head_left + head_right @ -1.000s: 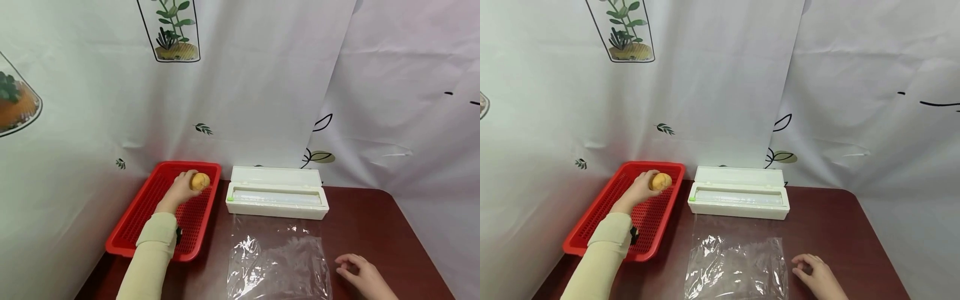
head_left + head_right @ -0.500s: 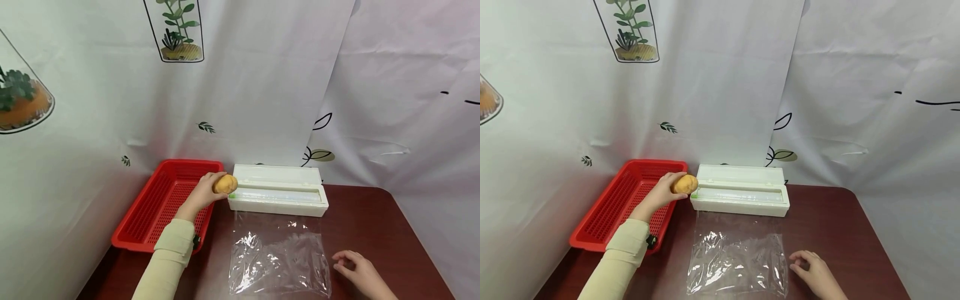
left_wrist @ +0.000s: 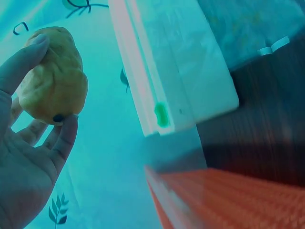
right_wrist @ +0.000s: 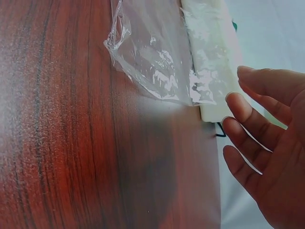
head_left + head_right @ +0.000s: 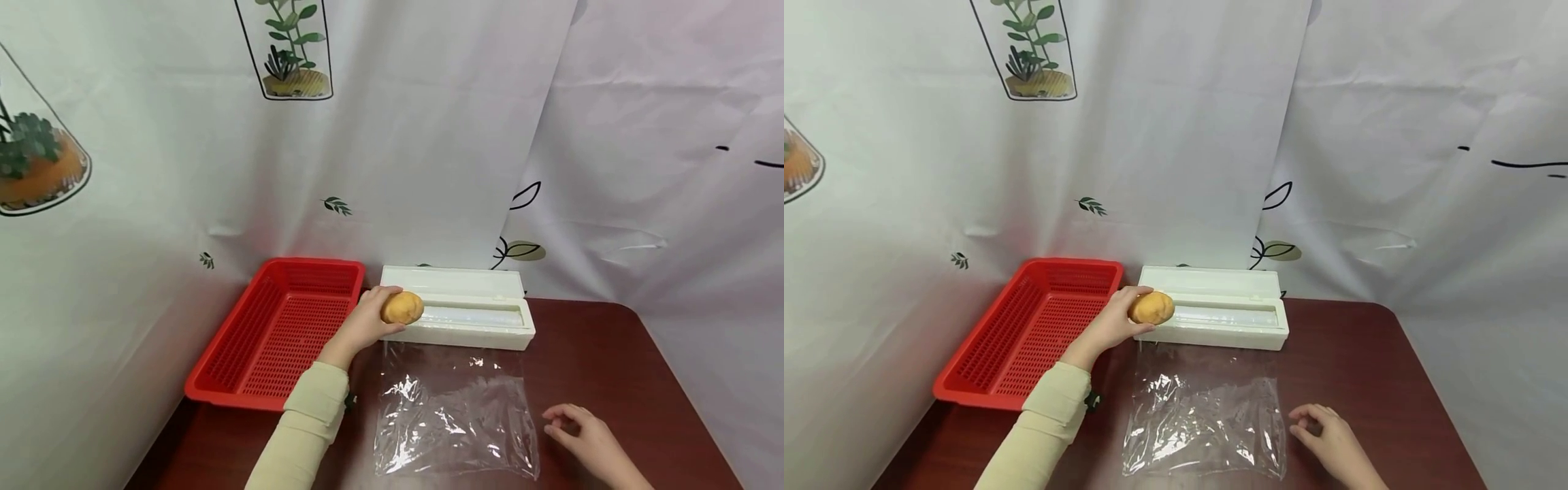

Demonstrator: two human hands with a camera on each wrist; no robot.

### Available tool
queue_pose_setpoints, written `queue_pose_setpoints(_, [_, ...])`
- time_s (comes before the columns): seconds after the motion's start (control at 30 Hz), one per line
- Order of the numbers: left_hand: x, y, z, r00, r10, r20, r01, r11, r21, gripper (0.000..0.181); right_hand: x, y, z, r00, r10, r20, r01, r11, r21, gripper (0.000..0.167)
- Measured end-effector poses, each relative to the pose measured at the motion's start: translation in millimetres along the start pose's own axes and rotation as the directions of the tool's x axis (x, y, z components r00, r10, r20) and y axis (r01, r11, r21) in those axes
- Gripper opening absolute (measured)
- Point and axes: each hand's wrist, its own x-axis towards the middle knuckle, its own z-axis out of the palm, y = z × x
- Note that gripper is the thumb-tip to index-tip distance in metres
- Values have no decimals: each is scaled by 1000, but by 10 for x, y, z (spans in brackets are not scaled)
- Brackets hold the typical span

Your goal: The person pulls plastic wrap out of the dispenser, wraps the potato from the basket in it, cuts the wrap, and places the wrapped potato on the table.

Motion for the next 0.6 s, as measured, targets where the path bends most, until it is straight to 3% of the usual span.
queue_pose_setpoints(0.1, [10,61,104,1000,29,2,-29,1000,-11,67,-3,10,23,1000,-6,-6,6,1000,5,18])
queue_pose_setpoints(0.37, [-33,272,504,999,44,31,-43,998,-44,66,-23,75,117,981,-162,-109,166,985,35,24])
queue_pose_setpoints(0.6, [-118,389,840,995,60,78,-59,998,-9,65,-48,99,159,979,-173,-106,179,982,53,23])
